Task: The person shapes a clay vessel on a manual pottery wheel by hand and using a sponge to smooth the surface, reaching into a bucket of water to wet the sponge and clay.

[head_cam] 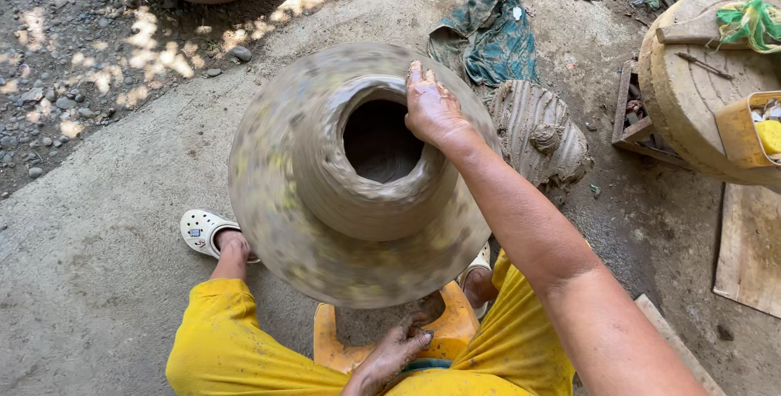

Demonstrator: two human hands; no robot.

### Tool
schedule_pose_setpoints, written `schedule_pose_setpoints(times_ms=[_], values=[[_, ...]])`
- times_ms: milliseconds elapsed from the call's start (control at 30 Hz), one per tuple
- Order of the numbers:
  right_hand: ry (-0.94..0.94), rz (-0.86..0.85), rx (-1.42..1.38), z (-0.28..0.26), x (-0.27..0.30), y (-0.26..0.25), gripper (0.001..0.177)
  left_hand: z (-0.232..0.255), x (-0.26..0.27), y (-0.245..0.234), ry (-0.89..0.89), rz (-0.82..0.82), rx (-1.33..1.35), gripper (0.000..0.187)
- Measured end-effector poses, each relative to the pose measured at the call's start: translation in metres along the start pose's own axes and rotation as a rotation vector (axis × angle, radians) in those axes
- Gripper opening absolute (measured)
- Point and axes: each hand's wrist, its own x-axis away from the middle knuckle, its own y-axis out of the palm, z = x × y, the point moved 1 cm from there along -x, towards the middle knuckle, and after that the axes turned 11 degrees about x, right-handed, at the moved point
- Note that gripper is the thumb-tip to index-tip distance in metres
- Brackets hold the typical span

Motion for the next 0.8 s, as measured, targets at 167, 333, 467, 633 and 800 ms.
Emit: schedule_pose_setpoints(times_ms=[167,333,467,633,800], values=[[-0.017,0.065,0.011,0.0,0.002,0.006,0.094,0.003,0.004,0.0,-0.002,-0.042,-0.034,0.065],[0.018,0.004,0.02,-0.005,0.004,0.002,0.092,0.004,0.01,0.001,-0.001,-0.056,-0.066,0.065],[-0.007,0.038,0.05,-0.005,-0.006,0.006,0.089,0.008,0.015,0.0,0.076,-0.084,-0.075,0.063],[0.015,-0.004,0.023,-0.011,-0.003,0.001,0.086,0.043,0.043,-0.013,0.054,-0.223,-0.168,0.046],[0.012,0.012,0.063,-0.023,0.002,-0.004,0.09,0.153,0.071,-0.1,0.329,-0.018,-0.164,0.029]])
